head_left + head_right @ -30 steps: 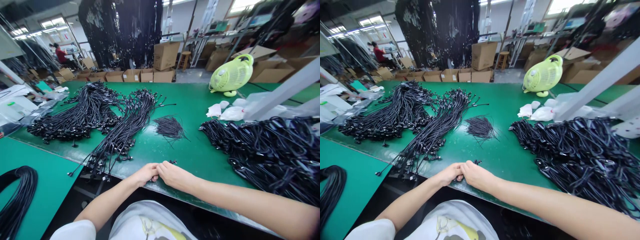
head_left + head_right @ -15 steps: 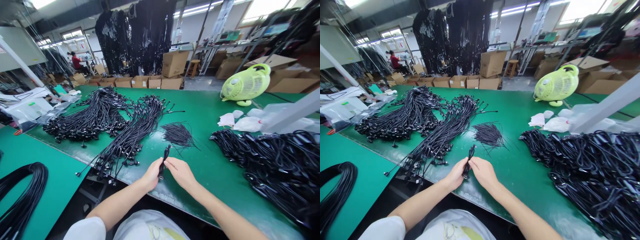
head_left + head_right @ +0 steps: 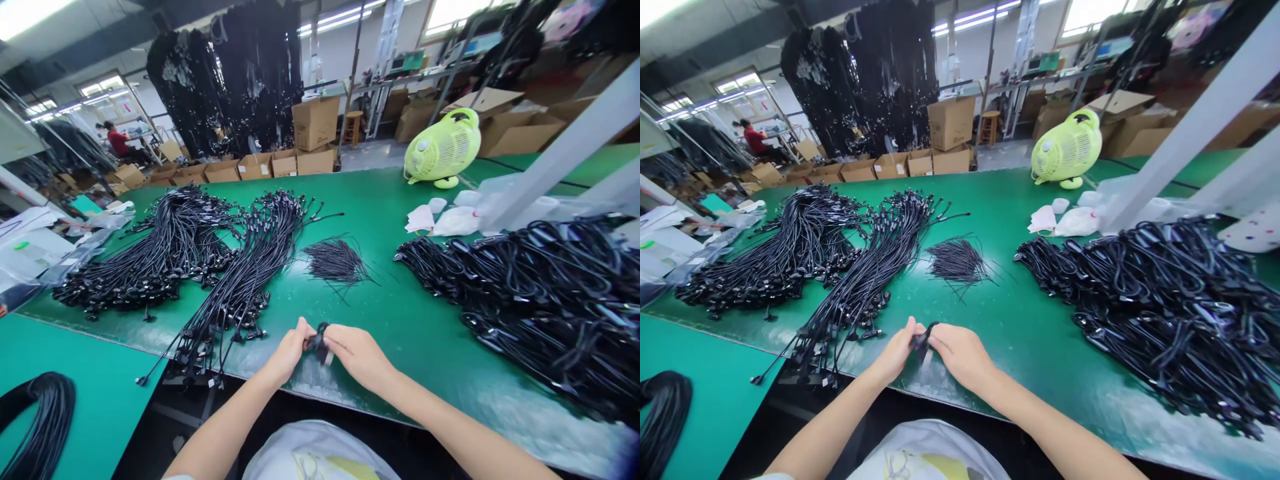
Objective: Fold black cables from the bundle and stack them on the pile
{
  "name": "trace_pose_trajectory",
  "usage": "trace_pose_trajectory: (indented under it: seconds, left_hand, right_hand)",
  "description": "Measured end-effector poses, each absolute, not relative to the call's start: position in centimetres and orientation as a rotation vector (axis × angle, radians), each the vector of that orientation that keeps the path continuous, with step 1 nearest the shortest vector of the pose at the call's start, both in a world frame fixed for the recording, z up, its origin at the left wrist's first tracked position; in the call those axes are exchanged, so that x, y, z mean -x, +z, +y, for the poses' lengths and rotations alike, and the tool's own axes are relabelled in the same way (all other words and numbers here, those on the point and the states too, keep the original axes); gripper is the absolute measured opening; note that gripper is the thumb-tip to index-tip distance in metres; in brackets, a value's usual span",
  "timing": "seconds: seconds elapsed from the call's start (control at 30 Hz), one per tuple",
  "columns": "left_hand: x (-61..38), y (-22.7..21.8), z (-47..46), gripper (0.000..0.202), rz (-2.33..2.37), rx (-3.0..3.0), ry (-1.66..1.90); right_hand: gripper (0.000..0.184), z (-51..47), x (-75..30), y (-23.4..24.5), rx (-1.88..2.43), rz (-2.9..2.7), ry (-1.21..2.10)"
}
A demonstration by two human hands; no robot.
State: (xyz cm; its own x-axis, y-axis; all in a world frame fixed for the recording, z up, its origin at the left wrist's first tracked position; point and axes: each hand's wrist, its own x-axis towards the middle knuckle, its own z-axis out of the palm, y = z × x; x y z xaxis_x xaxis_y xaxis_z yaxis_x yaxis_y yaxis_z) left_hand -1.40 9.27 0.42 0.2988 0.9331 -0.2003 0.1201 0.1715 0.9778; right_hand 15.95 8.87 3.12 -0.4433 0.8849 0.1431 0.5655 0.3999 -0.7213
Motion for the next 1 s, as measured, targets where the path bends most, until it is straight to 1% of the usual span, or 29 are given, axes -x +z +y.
trace_pose_trajectory:
  seconds: [0.07,0.1,0.2,0.27,0.4,0.47,0.57,0.63,0.7,0.77,0.83,0.9,0.93,1.0]
  left_hand:
    - [1.3,0.5,9.7,0.074,1.129,-1.233,0.807]
    - [1.3,0.9,9.8,0.070,1.120,-1.274,0.814]
    - [1.3,2.5,9.3,0.043,1.070,-1.582,0.835]
    - [1.3,3.4,8.8,0.034,1.032,-1.828,0.832]
    - [0.9,3.7,8.6,0.033,0.979,-2.214,0.876]
    - [0.7,3.6,8.6,0.034,0.924,-2.346,0.884]
    - [0.7,3.6,8.7,0.038,0.831,-2.459,0.878]
    - [0.7,3.7,8.6,0.041,0.802,-2.435,0.871]
    - [0.7,3.7,8.5,0.039,0.814,-2.306,0.849]
    - [0.3,3.6,8.2,0.037,0.832,-2.131,0.809]
    - [-0.4,3.1,7.9,0.038,0.850,-2.013,0.771]
    - [-1.3,2.5,7.5,0.041,0.884,-2.008,0.735]
    - [-1.8,2.1,7.3,0.043,0.905,-2.034,0.713]
    - [-2.7,1.4,6.9,0.046,0.942,-2.080,0.656]
  right_hand:
    - [0.032,8.6,-15.7,2.8,1.192,-2.136,0.863]
    - [0.032,8.6,-15.6,2.6,1.181,-2.097,0.916]
    - [0.032,9.2,-16.2,2.7,1.139,-1.898,1.200]
    - [0.030,9.7,-16.8,2.9,1.100,-1.717,1.419]
    - [0.014,9.9,-17.8,2.6,1.036,-1.207,1.980]
    - [0.013,9.5,-18.1,2.3,0.963,-0.988,2.215]
    - [0.017,8.6,-18.4,2.0,0.810,-0.834,2.344]
    - [0.023,8.1,-18.7,2.0,0.739,-0.824,2.318]
    - [0.027,7.8,-19.1,2.1,0.794,-0.942,2.168]
    - [0.031,7.6,-19.5,2.3,0.963,-1.176,1.866]
    - [0.032,7.3,-19.9,2.5,1.190,-1.464,1.421]
    - [0.028,7.0,-20.2,2.6,1.369,-1.654,1.015]
    - [0.026,6.8,-20.3,2.6,1.420,-1.703,0.911]
    - [0.026,6.6,-20.7,2.5,1.441,-1.746,0.908]
